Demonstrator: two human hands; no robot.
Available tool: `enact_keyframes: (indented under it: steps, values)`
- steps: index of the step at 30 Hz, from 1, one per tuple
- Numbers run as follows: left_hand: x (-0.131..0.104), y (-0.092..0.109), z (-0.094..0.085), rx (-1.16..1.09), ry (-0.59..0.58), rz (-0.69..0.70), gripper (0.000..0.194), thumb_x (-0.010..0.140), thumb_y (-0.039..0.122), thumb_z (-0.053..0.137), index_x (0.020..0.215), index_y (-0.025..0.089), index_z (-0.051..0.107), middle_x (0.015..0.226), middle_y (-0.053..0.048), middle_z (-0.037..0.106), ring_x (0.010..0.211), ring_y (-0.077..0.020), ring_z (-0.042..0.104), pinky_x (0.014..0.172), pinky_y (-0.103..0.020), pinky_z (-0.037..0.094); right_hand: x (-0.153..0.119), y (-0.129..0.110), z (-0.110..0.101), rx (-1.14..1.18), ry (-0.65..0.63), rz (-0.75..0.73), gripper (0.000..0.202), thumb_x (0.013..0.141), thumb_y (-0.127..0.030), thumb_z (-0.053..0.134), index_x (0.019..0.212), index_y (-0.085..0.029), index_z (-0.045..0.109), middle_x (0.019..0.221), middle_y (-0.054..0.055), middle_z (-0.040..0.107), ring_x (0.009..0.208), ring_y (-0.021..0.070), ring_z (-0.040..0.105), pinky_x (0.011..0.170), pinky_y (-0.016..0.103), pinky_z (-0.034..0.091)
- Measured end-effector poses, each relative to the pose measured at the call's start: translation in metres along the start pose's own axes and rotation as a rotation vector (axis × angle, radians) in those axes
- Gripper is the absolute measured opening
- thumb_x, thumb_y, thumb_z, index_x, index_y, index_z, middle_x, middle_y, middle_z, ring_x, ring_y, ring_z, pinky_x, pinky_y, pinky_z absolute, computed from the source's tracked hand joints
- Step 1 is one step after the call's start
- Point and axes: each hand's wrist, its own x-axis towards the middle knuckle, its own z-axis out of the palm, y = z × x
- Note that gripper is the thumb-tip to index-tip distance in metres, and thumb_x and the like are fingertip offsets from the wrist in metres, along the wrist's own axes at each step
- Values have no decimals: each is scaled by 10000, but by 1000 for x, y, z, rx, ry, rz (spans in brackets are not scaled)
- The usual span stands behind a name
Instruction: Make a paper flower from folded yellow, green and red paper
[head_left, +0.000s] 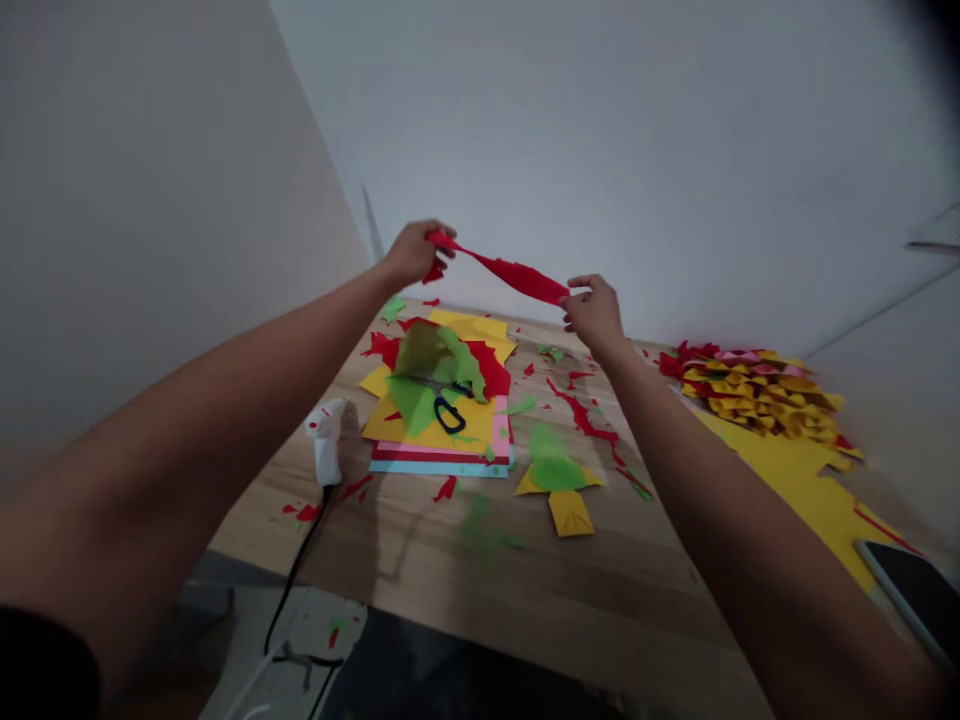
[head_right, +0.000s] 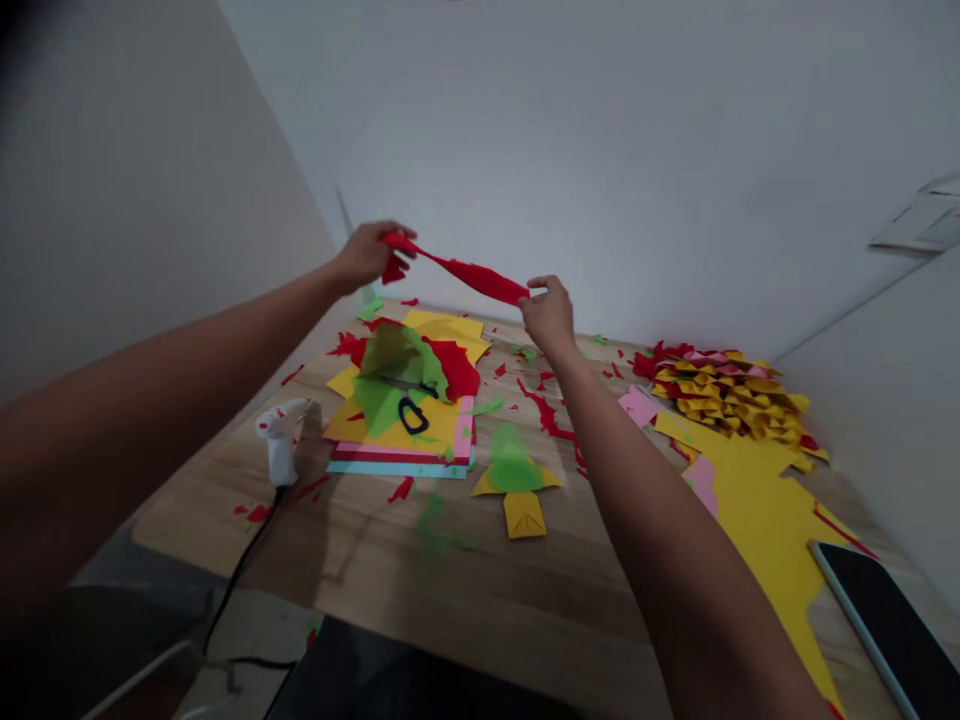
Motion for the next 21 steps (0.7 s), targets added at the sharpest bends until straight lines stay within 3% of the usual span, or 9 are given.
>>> enact_keyframes:
  steps: [2,3,6,7,9,10,12,16,21]
  values:
    - [6,22,-17,88,37,5,441,959,197,377,1378,146,504,1035,-82,670,820,-155,671,685,-280,472,-3,2,12,1,-25,21,312,801,-166,560,1111,-194,558,709,0,602,555,179,588,526,323,523]
    - [8,31,-25,177,-11,-24,468,986,208,291,1407,129,481,1017,-62,642,862,-152,669,696,-282,440,-7,1,16,7,-18,31,331,814,-172,544,1145,-193,545,731,8,612,565,180,592,529,321,522]
    - [3,40,-47,303,-203,-166,434,873,388,614,1138,52,686,771,-37,578,788,-194,661,665,-313,411,-36,-8,29,-19,-13,-30,368,899,-176,404,1253,-192,505,871,53,645,668,183,624,599,316,532]
    - [-1,37,-52,377,-304,-278,431,773,444,736,992,73,737,682,-36,553,736,-212,651,642,-319,423,-50,-11,35,-77,-74,-119,373,922,-169,350,1251,-194,525,918,65,658,717,183,636,647,315,536]
    - [-14,26,-58,540,-533,-554,456,671,572,798,810,139,759,574,-49,514,656,-235,619,596,-335,444,-83,-16,50,-279,-472,-306,365,965,-200,316,1217,-203,581,990,74,683,836,185,660,755,314,537]
    - [-23,18,-59,572,-624,-657,497,701,644,740,802,158,764,565,-60,519,637,-235,607,585,-340,447,-99,-17,59,-310,-588,-339,287,947,-249,436,1148,-217,639,1000,66,700,888,193,668,798,307,532]
    - [-41,4,-59,505,-715,-718,579,805,712,567,874,178,779,599,-83,569,613,-220,587,580,-342,450,-124,-17,80,-369,-673,-351,267,859,-316,636,1091,-195,689,1100,116,696,1042,264,645,912,360,506]
    - [-76,-14,-47,162,-663,-614,515,865,627,526,989,193,774,702,-99,669,590,-198,587,553,-329,447,-141,-17,114,-470,-700,-293,428,795,-316,721,1166,-109,669,1286,255,614,1234,406,526,1013,494,429]
    - [-97,-5,-33,-410,-421,-577,270,859,350,621,985,142,739,660,-82,653,427,-102,486,365,-210,279,-134,-29,130,-450,-716,-207,574,703,-155,742,1252,-63,602,1167,257,683,1138,387,599,938,432,469]
